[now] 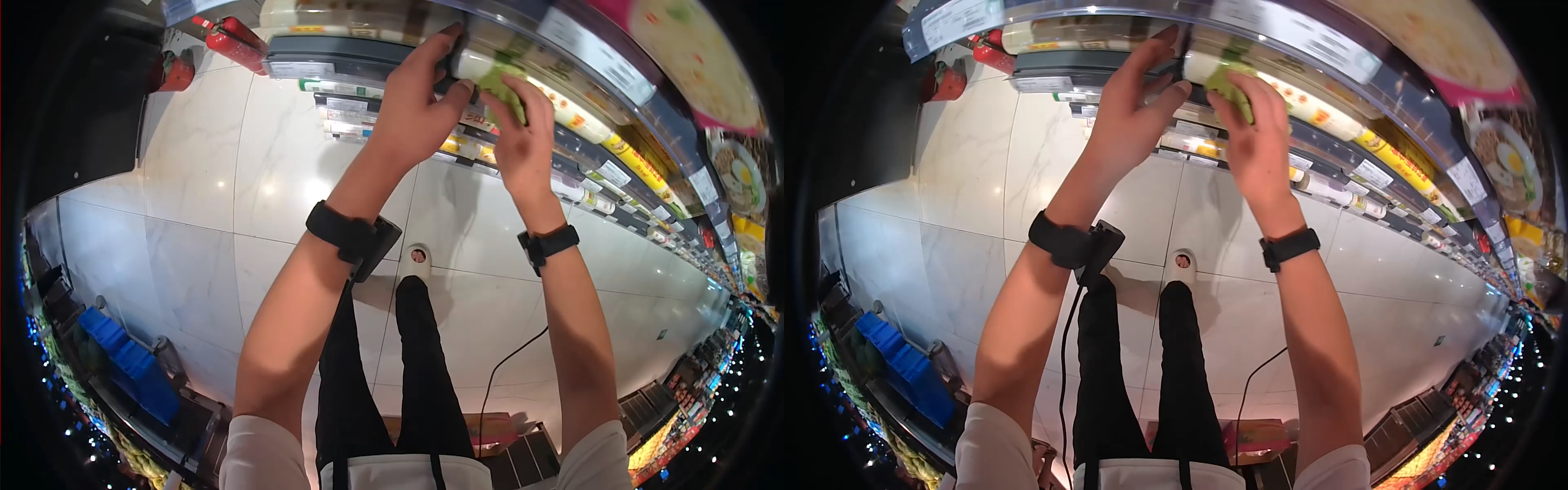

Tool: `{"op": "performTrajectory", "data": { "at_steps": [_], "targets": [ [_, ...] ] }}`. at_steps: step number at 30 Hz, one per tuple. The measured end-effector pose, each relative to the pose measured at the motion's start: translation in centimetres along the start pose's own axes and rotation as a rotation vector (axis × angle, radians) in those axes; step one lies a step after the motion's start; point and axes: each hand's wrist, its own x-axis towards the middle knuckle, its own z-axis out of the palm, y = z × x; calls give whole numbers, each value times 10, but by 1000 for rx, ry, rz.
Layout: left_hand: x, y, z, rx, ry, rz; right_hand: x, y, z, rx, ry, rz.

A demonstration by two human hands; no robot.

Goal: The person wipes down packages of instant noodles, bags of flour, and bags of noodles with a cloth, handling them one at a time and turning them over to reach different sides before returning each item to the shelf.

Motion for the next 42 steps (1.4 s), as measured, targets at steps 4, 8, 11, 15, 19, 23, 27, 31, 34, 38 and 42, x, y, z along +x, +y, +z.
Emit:
{"op": "performTrajectory", "data": {
  "at_steps": [4, 8, 11, 15, 19, 23, 27, 31, 34, 38, 42],
  "targets": [
    [1, 1, -46, -43, -7, -58, -3, -17, 2, -195, -104, 52],
    [3, -9, -103, 67, 45, -23, -13, -22, -2, -248, -153, 168],
    [31, -8, -146, 174, 188, 21, 9, -37, -13, -89, -107, 314],
    [79, -17, -187, 415, 388, 283, 72, -79, -6, 222, 134, 652],
    [105, -28, -190, 249, 279, 209, 122, -87, 25, 423, 135, 866],
    [110, -26, -182, 219, 278, 183, 128, -42, 41, 73, -110, 681],
    [111, -13, -186, 93, 237, 137, 99, 34, 46, 681, 54, 761],
    [100, -11, -178, 175, 285, 139, 106, -1, 47, 523, 83, 815],
    [99, -14, -183, 179, 249, 117, 111, -6, 20, -77, -253, 634],
    [98, -14, -182, 241, 240, 190, 139, -96, 48, -577, -275, 198],
    [96, -18, -182, 270, 208, 208, 141, -81, 84, 27, -251, 398]
  ]
}}
